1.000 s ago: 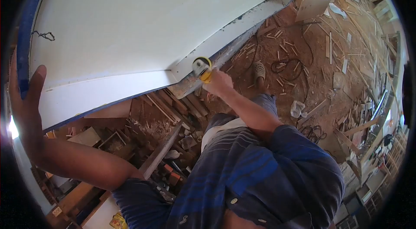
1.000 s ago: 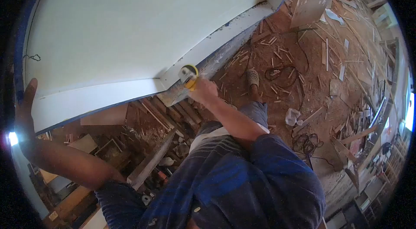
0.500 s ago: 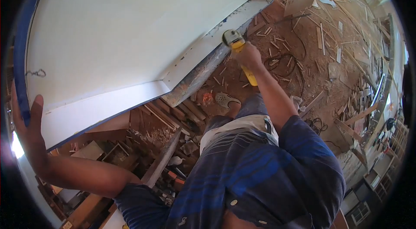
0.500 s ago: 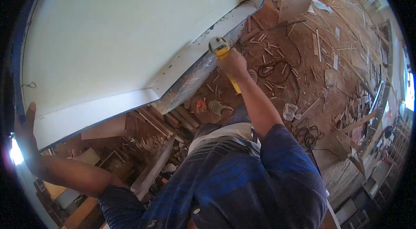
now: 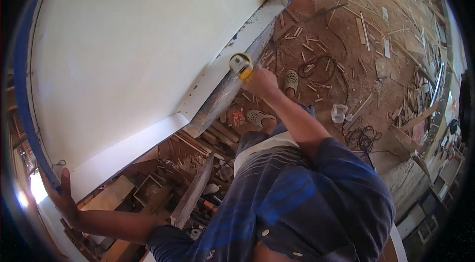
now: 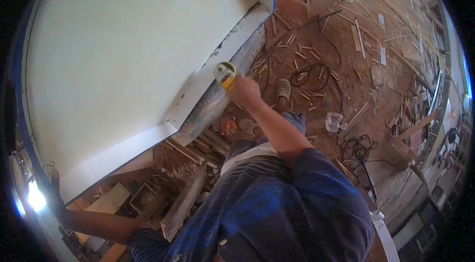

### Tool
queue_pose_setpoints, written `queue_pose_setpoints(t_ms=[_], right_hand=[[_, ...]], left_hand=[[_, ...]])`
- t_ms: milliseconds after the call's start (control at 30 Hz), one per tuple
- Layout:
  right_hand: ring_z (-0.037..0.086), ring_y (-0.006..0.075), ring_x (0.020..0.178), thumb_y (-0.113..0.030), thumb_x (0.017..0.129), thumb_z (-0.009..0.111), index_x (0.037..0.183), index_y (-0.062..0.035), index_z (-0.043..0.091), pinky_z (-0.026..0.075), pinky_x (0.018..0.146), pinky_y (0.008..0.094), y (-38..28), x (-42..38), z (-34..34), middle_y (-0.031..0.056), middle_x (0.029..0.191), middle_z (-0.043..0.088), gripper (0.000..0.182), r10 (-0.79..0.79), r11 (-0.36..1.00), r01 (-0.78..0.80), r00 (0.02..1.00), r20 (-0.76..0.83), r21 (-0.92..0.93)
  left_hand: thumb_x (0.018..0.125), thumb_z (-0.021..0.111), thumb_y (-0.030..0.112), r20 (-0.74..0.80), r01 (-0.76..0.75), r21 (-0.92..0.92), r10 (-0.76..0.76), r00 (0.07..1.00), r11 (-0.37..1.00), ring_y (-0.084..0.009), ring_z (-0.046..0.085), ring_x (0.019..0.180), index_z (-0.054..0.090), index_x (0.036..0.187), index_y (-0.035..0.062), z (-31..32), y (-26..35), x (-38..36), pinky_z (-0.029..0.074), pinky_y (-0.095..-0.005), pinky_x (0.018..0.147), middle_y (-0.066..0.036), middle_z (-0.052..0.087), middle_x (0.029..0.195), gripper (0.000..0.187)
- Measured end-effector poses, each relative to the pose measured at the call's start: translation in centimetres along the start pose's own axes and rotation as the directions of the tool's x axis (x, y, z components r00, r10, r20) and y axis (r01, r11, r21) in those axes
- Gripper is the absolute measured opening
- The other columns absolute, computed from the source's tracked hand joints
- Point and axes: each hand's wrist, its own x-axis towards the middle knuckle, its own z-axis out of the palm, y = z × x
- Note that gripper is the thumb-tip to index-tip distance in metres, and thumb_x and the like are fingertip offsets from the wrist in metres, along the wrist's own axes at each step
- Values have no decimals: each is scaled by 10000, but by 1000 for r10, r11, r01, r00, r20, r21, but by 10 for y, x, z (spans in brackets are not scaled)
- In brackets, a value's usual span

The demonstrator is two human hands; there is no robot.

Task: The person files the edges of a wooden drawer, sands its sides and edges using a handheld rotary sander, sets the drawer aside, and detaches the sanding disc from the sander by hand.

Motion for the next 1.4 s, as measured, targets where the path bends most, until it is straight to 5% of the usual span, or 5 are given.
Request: queue_pose_setpoints(t_ms=[200, 300, 600, 1000, 1400], right_hand=[[738, 424, 1061, -431, 774, 839, 1155, 4, 647, 591, 928, 502, 40, 46, -74, 254, 1101, 758, 609, 65, 998, -66, 987, -145, -2], [734, 429, 1090, -416, 814, 825, 1152, 20, 640, 597, 935, 510, 39, 50, -92, 264, 1119, 752, 582, 98, 995, -100, 992, -82, -24], [748, 427, 1030, -432, 798, 832, 1161, 8, 600, 608, 899, 508, 22, 31, -45, 248, 1064, 757, 616, -129, 991, 132, 986, 110, -25], [748, 426, 1025, -371, 825, 808, 1122, 3, 619, 610, 888, 512, 74, 92, -157, 235, 1034, 762, 514, 50, 998, -53, 989, -141, -18], [741, 428, 1035, -412, 774, 849, 1134, 10, 587, 596, 909, 501, 60, 70, -112, 245, 1064, 759, 614, -61, 998, 62, 998, 26, -24]], left_hand=[[950, 797, 370, 13, -40, -91, 41, 999, 995, -332, 392, 1524, 386, 1651, 38, -1, -12, -7, 260, -440, 1269, -204, 433, 1656, 878], [936, 810, 358, 15, -85, -37, 86, 996, 996, -329, 388, 1528, 370, 1653, 23, -4, -18, -9, 248, -437, 1277, -211, 424, 1658, 906], [938, 791, 375, -146, -20, -52, 12, 989, 998, -321, 403, 1445, 397, 1603, 17, -16, -42, -25, 267, -433, 1207, -201, 440, 1574, 852], [939, 765, 397, -199, 16, -103, -37, 979, 995, -309, 422, 1335, 433, 1536, 9, -9, -45, -17, 292, -427, 1114, -188, 460, 1462, 786], [940, 740, 419, -210, 24, -121, -49, 976, 992, -297, 441, 1225, 469, 1468, 1, -8, -37, -3, 317, -422, 1021, -174, 480, 1350, 726]])
